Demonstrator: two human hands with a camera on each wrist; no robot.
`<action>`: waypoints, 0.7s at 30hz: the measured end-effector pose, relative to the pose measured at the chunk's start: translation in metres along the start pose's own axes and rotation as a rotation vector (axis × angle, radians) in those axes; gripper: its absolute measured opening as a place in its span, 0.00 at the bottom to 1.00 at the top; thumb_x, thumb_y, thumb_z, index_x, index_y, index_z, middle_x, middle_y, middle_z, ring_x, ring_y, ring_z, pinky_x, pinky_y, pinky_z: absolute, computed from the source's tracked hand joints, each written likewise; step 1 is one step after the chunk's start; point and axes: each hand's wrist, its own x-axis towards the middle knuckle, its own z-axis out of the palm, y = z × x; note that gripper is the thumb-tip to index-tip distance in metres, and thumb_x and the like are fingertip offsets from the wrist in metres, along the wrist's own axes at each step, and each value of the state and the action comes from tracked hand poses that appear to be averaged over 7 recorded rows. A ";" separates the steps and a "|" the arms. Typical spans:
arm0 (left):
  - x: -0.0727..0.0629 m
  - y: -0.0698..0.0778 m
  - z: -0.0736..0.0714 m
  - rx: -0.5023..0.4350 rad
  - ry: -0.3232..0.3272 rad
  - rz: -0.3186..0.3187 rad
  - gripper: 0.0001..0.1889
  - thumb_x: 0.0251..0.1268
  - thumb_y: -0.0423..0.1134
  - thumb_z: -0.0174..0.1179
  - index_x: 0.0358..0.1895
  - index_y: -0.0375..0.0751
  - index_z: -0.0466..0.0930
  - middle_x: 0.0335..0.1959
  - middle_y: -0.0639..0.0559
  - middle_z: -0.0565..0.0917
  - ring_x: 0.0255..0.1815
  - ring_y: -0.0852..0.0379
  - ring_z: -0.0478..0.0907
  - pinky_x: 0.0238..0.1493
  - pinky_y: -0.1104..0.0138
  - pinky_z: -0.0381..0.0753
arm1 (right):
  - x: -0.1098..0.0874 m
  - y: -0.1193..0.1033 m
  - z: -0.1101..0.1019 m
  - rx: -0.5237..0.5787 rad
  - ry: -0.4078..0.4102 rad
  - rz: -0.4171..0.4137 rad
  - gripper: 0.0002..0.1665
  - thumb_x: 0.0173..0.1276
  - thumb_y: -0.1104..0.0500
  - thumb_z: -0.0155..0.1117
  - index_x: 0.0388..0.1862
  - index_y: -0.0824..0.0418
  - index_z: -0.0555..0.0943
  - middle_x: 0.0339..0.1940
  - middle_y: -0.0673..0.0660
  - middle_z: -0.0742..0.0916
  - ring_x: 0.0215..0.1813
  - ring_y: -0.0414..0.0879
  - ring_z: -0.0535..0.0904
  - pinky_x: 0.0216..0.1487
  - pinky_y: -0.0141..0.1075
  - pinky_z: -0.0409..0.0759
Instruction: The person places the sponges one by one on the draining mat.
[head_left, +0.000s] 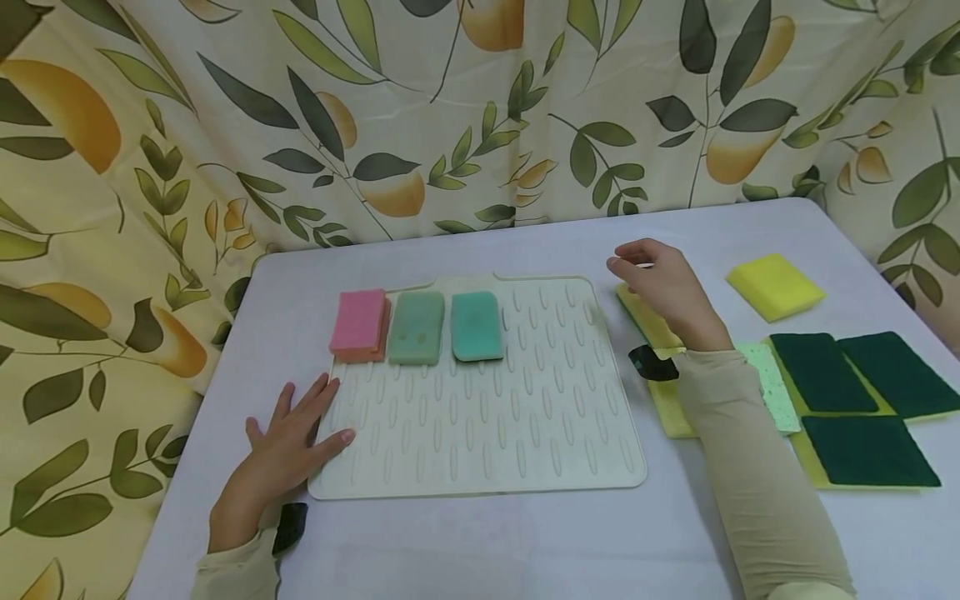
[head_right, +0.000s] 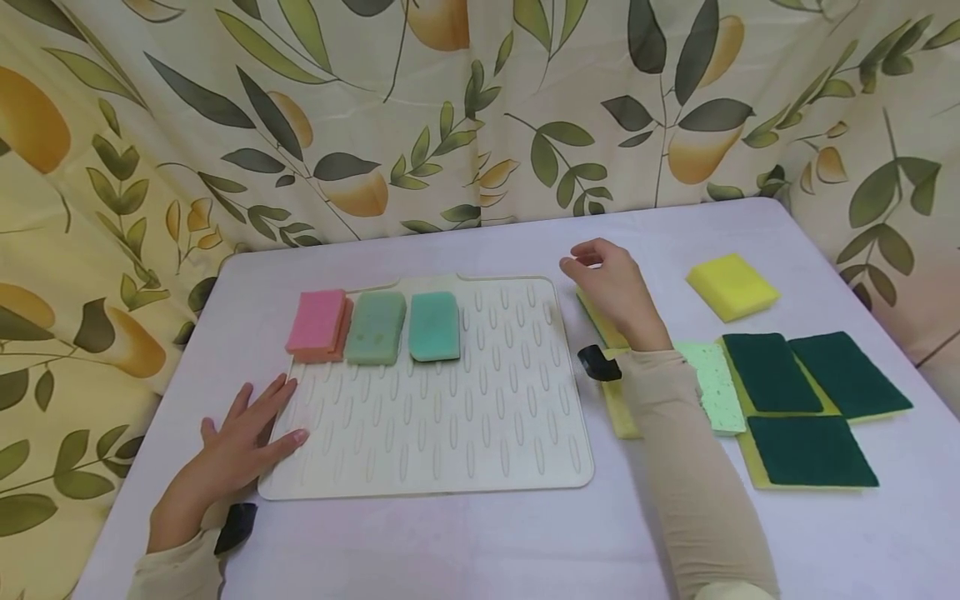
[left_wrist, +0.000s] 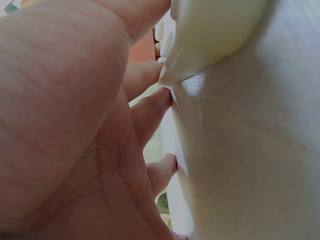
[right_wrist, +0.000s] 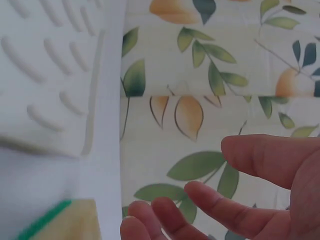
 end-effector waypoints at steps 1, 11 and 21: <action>0.000 0.000 0.000 -0.002 0.001 0.000 0.49 0.73 0.64 0.64 0.87 0.42 0.55 0.88 0.38 0.51 0.84 0.23 0.31 0.62 0.16 0.20 | 0.001 0.002 -0.002 -0.001 0.001 0.010 0.39 0.84 0.43 0.56 0.79 0.69 0.68 0.74 0.70 0.75 0.69 0.65 0.74 0.68 0.56 0.75; -0.001 0.000 0.000 -0.005 0.004 0.007 0.49 0.73 0.64 0.64 0.87 0.43 0.55 0.88 0.39 0.51 0.85 0.22 0.31 0.62 0.16 0.20 | 0.007 0.018 -0.022 -0.115 0.024 0.065 0.43 0.83 0.39 0.55 0.80 0.70 0.65 0.77 0.76 0.70 0.77 0.71 0.65 0.74 0.66 0.64; -0.001 0.000 -0.001 -0.016 0.003 0.005 0.49 0.73 0.64 0.64 0.87 0.43 0.55 0.88 0.39 0.51 0.85 0.23 0.31 0.62 0.16 0.20 | 0.008 0.032 -0.038 -0.096 -0.024 0.116 0.48 0.82 0.38 0.56 0.83 0.71 0.58 0.80 0.78 0.64 0.77 0.73 0.62 0.75 0.66 0.63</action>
